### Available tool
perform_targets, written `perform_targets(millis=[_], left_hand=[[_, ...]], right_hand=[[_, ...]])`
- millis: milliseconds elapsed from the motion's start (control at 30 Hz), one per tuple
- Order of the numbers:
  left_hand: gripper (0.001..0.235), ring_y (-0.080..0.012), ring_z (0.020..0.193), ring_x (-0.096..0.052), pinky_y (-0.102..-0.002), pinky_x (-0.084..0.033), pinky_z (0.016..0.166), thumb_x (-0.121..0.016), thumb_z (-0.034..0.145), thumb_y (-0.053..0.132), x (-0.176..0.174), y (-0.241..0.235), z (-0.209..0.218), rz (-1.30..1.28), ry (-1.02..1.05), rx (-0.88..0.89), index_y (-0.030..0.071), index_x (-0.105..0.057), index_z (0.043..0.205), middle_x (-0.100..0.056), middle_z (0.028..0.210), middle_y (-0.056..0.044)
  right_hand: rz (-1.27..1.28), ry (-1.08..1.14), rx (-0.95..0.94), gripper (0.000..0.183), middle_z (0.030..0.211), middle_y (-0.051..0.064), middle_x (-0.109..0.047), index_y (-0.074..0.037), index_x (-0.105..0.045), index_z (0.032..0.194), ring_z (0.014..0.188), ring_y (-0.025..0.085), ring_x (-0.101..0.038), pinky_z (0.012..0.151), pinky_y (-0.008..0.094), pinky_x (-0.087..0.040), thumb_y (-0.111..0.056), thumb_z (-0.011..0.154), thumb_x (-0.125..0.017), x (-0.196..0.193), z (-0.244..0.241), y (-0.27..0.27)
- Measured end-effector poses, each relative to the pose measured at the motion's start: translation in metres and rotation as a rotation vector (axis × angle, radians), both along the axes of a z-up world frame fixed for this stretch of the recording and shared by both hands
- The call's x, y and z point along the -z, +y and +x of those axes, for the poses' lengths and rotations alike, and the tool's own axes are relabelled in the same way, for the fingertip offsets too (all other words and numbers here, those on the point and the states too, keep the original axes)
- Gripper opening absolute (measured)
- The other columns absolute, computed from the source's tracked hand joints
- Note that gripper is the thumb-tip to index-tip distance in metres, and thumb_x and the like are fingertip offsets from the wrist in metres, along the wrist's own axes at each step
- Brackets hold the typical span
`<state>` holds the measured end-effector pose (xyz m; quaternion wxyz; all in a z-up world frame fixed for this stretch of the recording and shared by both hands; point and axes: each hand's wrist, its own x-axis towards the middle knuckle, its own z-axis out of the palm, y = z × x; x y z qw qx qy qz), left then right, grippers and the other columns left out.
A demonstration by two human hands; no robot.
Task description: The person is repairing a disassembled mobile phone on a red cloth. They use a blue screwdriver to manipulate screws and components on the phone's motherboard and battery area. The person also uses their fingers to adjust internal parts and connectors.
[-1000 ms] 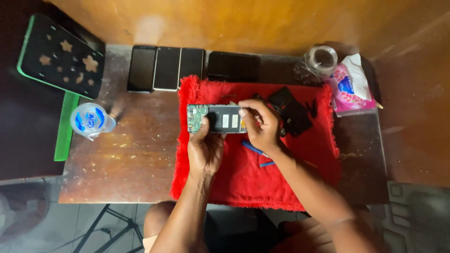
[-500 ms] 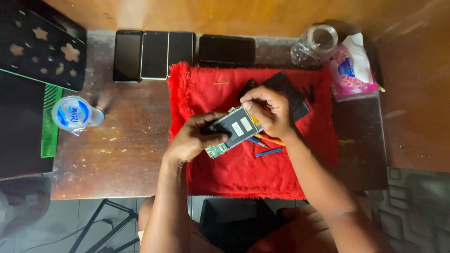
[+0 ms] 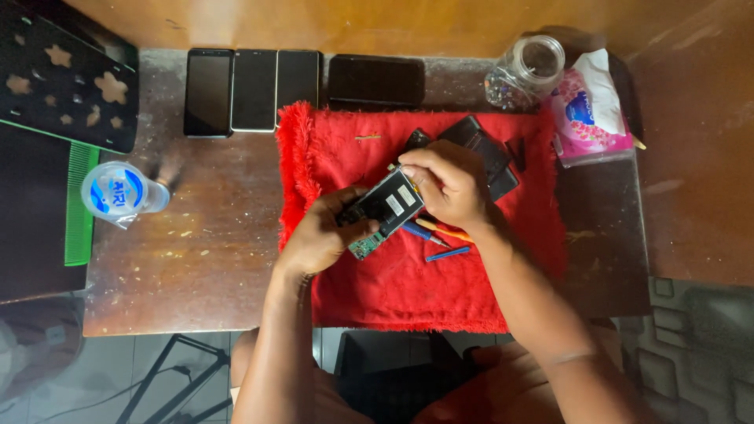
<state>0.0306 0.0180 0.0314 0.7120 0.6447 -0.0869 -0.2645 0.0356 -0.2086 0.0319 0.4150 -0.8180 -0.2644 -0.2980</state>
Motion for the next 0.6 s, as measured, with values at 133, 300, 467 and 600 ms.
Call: perform_targets(millis=[133,300,467,600], left_hand=[[0.045,-0.02,0.082,-0.064,-0.028,-0.053,0.071,-0.078,0.078,-0.004,0.039,-0.009,-0.002,-0.11,0.103,-0.132,0.003,-0.064,0.12,-0.068,0.093,-0.011],[0.057,-0.0236,0.091,-0.063,-0.033,-0.055,0.077,-0.073,0.075,-0.014,0.002,-0.026,-0.006,-0.304,0.153,-0.292,0.001,-0.056,0.127,-0.067,0.102,-0.014],[0.069,-0.0195,0.109,-0.06,-0.034,-0.053,0.095,-0.074,0.078,-0.012,0.022,-0.035,-0.009,-0.353,0.041,-0.312,0.008,-0.053,0.141,-0.067,0.12,-0.008],[0.041,-0.0191,0.112,-0.06,-0.037,-0.052,0.098,-0.065,0.096,0.004,0.03,-0.039,-0.013,-0.339,0.004,-0.334,0.008,-0.059,0.136,-0.068,0.119,-0.011]], right_hand=[[0.447,0.247,-0.046,0.016,0.08,0.012,-0.068,0.002,-0.074,0.114,0.069,0.014,-0.063,0.066,0.028,-0.054,-0.005,0.1,-0.068,0.023,-0.007,0.004],[0.576,0.366,-0.073,0.02,0.086,0.018,-0.07,0.008,-0.069,0.118,0.075,0.018,-0.068,0.075,0.033,-0.058,0.0,0.1,-0.066,0.038,-0.004,-0.004],[0.571,0.43,-0.051,0.014,0.083,0.02,-0.072,0.01,-0.074,0.108,0.073,0.021,-0.073,0.074,0.036,-0.061,0.003,0.098,-0.067,0.039,-0.008,-0.002],[0.579,0.39,0.018,0.013,0.082,0.015,-0.07,0.007,-0.069,0.109,0.073,0.018,-0.07,0.076,0.036,-0.06,0.0,0.104,-0.06,0.038,-0.014,0.007]])
